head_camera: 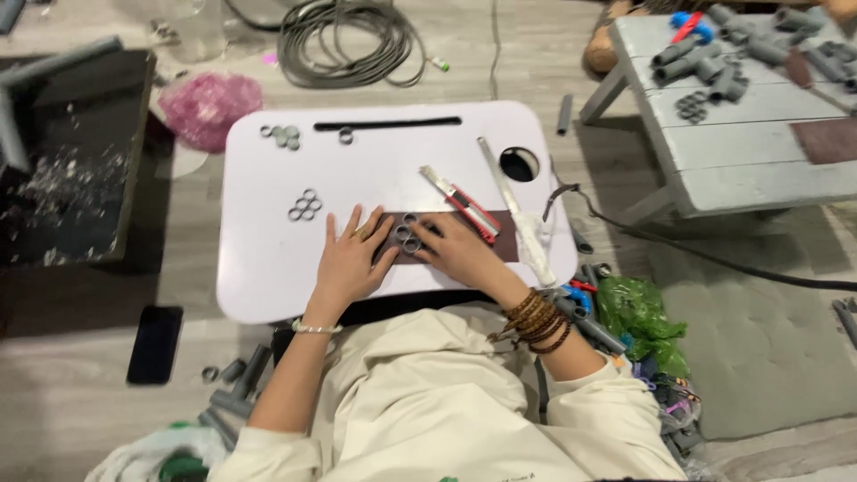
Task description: Sanding the edges of small PVC pipe rings using sandpaper on a portable desk to smooth the surfaces.
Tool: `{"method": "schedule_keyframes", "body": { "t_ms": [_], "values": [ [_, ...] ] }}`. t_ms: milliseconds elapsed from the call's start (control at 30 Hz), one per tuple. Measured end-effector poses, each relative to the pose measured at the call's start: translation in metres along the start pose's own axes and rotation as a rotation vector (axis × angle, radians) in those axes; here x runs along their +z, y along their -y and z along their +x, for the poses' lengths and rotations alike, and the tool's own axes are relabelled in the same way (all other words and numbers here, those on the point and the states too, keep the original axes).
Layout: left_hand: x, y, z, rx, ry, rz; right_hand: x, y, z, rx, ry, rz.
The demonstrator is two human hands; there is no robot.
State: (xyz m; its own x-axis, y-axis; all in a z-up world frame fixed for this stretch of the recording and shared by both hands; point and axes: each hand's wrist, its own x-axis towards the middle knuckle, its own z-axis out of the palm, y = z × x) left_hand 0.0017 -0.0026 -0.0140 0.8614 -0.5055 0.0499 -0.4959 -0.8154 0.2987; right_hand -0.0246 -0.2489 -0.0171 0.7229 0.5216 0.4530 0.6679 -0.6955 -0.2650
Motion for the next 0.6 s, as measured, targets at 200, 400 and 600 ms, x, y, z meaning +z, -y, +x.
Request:
{"method": "schedule_keyframes", "body": {
  "t_ms": [200, 400, 600],
  "values": [
    [0.001, 0.002, -0.007, 0.021, -0.069, -0.055, -0.010, 0.006, 0.002, -0.045, 0.016, 0.033],
    [0.008, 0.005, -0.004, 0.043, -0.083, -0.040, -0.011, 0.004, 0.007, -0.052, 0.092, -0.098],
    [0.010, 0.007, -0.002, 0.041, -0.099, -0.045, -0.018, 0.006, 0.009, -0.011, 0.164, -0.180]
  ]
}}
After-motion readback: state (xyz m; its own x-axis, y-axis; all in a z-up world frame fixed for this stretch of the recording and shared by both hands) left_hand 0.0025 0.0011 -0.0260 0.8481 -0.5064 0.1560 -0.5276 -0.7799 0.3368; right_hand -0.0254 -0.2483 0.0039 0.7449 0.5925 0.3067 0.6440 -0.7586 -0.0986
